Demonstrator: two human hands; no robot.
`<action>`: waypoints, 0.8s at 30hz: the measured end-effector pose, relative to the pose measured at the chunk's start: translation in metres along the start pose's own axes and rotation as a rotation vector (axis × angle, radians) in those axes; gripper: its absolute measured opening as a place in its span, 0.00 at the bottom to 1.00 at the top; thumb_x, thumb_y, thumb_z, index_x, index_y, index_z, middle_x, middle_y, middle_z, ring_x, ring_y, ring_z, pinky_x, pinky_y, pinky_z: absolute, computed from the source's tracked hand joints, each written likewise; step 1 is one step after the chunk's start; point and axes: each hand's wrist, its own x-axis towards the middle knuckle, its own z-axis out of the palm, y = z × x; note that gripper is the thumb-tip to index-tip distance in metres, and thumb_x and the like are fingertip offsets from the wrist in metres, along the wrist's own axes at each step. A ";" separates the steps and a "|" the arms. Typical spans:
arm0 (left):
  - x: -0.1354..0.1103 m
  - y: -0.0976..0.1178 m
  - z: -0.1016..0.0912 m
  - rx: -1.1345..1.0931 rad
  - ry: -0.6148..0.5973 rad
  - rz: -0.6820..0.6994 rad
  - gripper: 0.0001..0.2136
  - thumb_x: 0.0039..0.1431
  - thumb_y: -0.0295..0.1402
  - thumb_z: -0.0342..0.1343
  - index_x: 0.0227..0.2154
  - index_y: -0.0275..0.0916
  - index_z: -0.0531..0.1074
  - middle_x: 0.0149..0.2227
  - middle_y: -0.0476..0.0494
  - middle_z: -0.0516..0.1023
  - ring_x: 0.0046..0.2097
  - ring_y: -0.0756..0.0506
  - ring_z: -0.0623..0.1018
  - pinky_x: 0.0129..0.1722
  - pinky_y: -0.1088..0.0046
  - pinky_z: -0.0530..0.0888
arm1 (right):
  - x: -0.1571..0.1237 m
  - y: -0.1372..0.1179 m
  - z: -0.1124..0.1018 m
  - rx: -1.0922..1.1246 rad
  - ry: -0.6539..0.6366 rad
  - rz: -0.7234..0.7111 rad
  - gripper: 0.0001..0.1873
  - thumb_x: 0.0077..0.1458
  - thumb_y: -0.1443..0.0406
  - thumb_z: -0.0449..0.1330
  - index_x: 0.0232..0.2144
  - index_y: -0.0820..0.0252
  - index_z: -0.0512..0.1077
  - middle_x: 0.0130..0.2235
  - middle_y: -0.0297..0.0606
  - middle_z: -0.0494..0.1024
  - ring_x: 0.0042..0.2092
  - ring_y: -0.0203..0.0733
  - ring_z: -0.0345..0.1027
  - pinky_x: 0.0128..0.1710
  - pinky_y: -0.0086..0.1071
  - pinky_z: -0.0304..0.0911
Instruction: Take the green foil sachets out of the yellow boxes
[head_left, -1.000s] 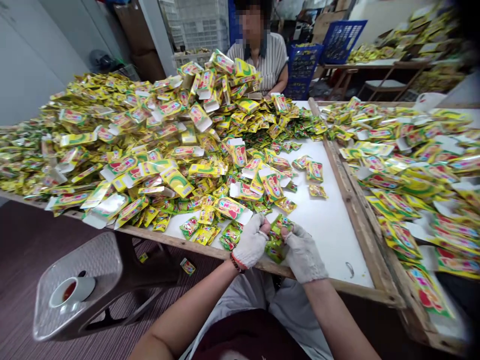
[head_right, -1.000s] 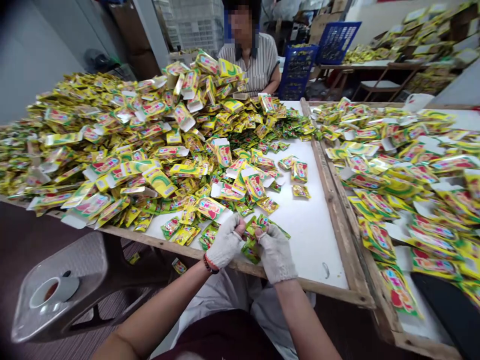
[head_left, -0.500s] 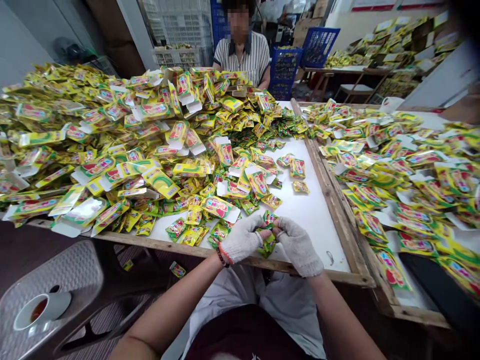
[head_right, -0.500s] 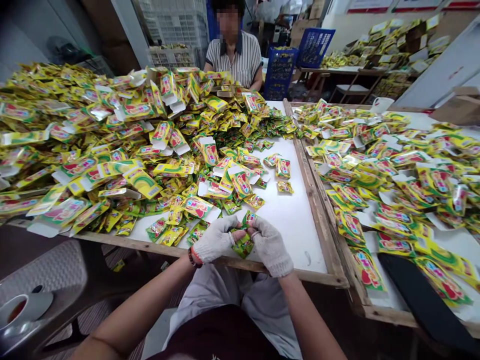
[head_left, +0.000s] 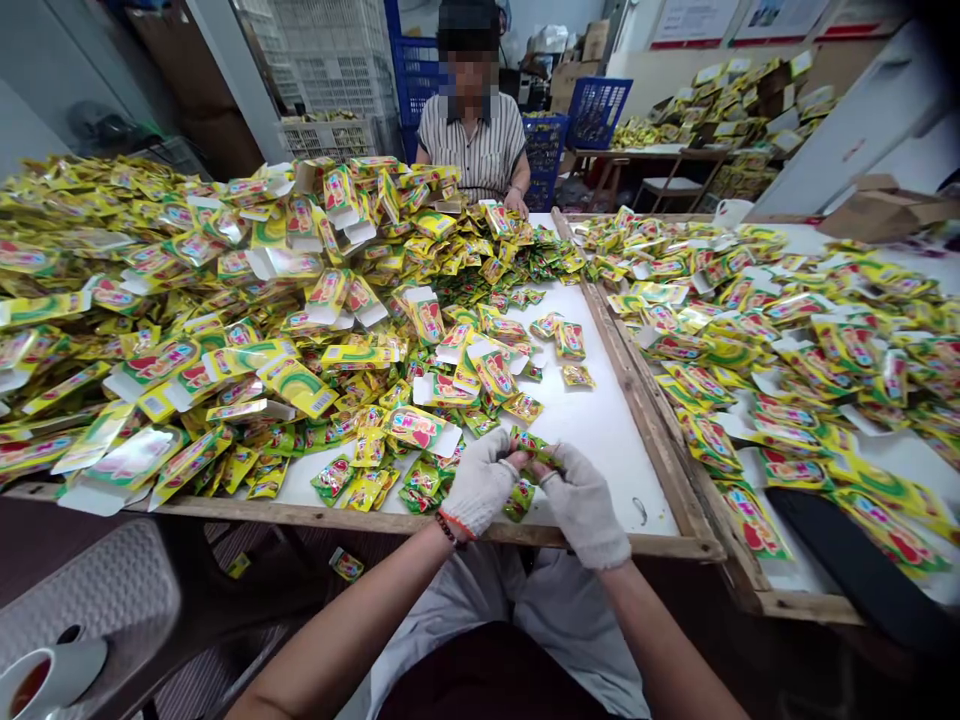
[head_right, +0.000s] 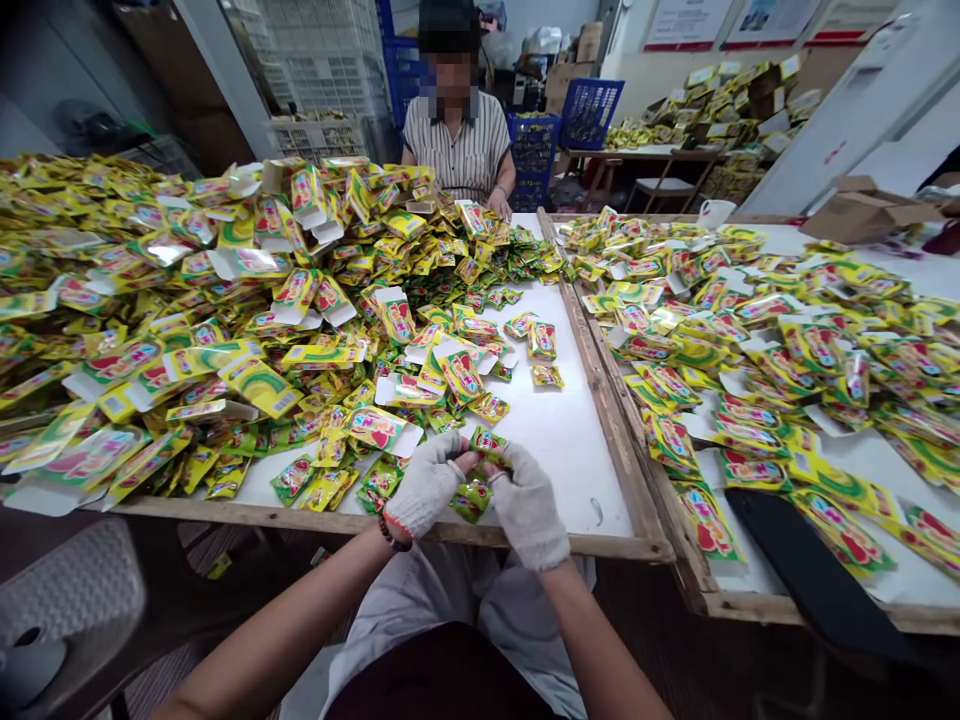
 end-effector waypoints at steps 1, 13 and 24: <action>0.004 0.003 0.003 0.059 -0.010 0.046 0.07 0.56 0.35 0.53 0.31 0.37 0.69 0.28 0.49 0.69 0.30 0.51 0.67 0.31 0.75 0.65 | 0.003 0.001 -0.005 0.012 -0.029 0.023 0.15 0.51 0.58 0.57 0.38 0.60 0.74 0.36 0.41 0.80 0.36 0.44 0.72 0.38 0.37 0.68; 0.104 0.007 0.001 0.817 -0.156 0.343 0.06 0.50 0.24 0.54 0.30 0.36 0.74 0.36 0.38 0.75 0.44 0.40 0.72 0.47 0.61 0.66 | 0.021 0.040 -0.042 0.046 0.150 0.144 0.18 0.50 0.56 0.58 0.39 0.62 0.74 0.37 0.43 0.80 0.37 0.44 0.72 0.38 0.36 0.68; 0.038 0.010 -0.006 -0.008 -0.269 0.002 0.09 0.55 0.35 0.53 0.25 0.34 0.70 0.24 0.51 0.68 0.27 0.53 0.66 0.29 0.77 0.66 | 0.018 -0.001 -0.038 -0.027 -0.037 0.006 0.11 0.47 0.58 0.62 0.32 0.57 0.77 0.32 0.36 0.81 0.33 0.43 0.72 0.34 0.34 0.67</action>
